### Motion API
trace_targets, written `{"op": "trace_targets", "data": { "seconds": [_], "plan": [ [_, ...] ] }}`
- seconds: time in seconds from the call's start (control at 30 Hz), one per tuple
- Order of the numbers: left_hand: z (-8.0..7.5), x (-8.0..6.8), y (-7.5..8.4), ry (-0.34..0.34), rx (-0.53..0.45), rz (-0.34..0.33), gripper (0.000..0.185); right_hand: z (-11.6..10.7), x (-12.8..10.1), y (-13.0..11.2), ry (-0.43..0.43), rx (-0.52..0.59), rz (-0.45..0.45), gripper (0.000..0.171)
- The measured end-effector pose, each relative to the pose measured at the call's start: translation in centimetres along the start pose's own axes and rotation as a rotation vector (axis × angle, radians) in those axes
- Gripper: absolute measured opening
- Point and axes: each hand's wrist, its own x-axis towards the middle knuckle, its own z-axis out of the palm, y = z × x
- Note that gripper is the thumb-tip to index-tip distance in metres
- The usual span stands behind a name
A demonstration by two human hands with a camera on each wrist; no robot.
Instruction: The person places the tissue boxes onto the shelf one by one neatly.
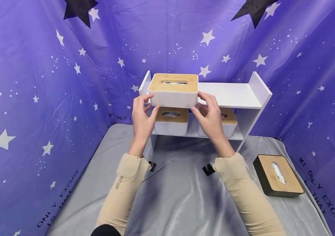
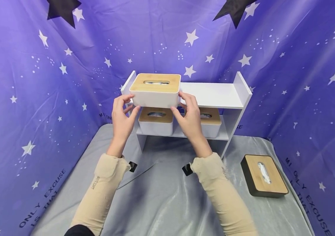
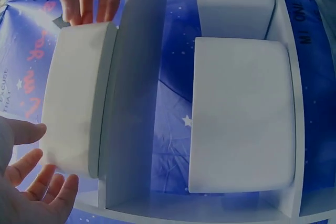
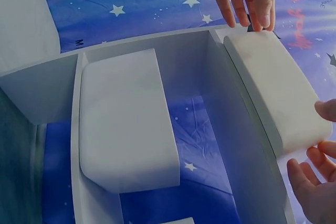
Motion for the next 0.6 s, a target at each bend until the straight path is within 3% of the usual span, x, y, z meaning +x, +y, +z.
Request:
{"op": "trace_targets", "data": {
  "seconds": [0.33,0.6],
  "plan": [
    [-0.1,-0.9,-0.8,-0.088,-0.016,0.015,0.044,0.7,0.0,-0.2,-0.06,-0.008,0.016,0.063],
    [0.0,-1.3,-1.0,-0.155,0.013,0.019,0.054,0.9,0.1,-0.1,-0.118,0.061,0.004,0.068]
  ]
}}
